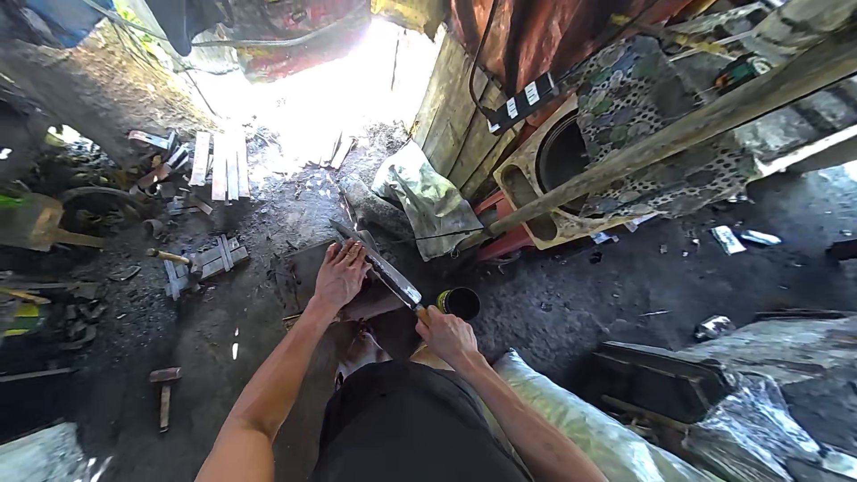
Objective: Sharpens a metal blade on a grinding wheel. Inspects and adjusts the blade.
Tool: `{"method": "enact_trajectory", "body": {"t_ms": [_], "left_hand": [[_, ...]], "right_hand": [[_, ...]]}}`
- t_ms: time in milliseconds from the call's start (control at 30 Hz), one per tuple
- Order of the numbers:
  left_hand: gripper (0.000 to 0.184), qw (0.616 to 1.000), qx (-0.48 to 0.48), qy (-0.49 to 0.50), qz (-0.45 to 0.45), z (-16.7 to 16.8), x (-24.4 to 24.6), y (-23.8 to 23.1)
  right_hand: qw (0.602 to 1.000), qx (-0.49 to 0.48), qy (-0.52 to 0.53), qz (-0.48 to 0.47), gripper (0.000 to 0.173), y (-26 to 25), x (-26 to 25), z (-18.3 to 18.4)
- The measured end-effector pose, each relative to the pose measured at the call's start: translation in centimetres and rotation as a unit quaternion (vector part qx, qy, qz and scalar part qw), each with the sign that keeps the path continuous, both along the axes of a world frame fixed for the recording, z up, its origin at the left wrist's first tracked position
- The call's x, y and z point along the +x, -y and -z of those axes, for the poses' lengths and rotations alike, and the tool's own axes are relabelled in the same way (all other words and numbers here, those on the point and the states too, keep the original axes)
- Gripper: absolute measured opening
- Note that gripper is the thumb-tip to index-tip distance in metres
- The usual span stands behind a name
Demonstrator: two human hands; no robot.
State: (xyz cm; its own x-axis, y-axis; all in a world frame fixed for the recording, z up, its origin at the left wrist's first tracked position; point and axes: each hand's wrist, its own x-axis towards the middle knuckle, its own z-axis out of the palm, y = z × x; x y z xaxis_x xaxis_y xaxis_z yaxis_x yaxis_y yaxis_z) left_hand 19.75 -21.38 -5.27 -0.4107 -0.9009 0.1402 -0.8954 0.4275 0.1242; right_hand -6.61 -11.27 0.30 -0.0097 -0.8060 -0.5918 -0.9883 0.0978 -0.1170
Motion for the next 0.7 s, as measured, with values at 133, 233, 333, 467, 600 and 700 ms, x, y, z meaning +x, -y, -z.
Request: {"method": "enact_trajectory", "body": {"t_ms": [133, 233, 333, 467, 600, 700], "left_hand": [[0.051, 1.0, -0.006, 0.006, -0.006, 0.4, 0.2, 0.0], [0.05, 1.0, -0.017, -0.019, 0.0, 0.7, -1.7, -1.6], [0.05, 0.999, -0.018, -0.042, 0.007, 0.7, -4.2, -3.5], [0.05, 0.997, -0.008, -0.075, 0.03, 0.3, -6.6, -5.1], [0.05, 0.997, -0.005, -0.072, 0.038, 0.1, -6.6, -4.9], [0.049, 0.999, -0.003, -0.044, 0.024, -0.1, -4.5, -3.3]], "right_hand": [[1.0, -0.007, -0.015, -0.002, 0.042, 0.1, 0.0, 0.1], [1.0, -0.008, -0.027, 0.002, 0.043, -1.8, -1.7, -0.6], [0.999, 0.018, -0.042, 0.013, 0.047, -4.1, -3.8, -1.9], [0.998, 0.004, -0.06, 0.024, 0.045, -6.7, -6.0, -3.1], [0.998, 0.006, -0.062, 0.023, 0.044, -6.8, -6.0, -3.0], [0.999, 0.02, -0.036, 0.021, 0.047, -4.7, -4.0, -2.1]]}}
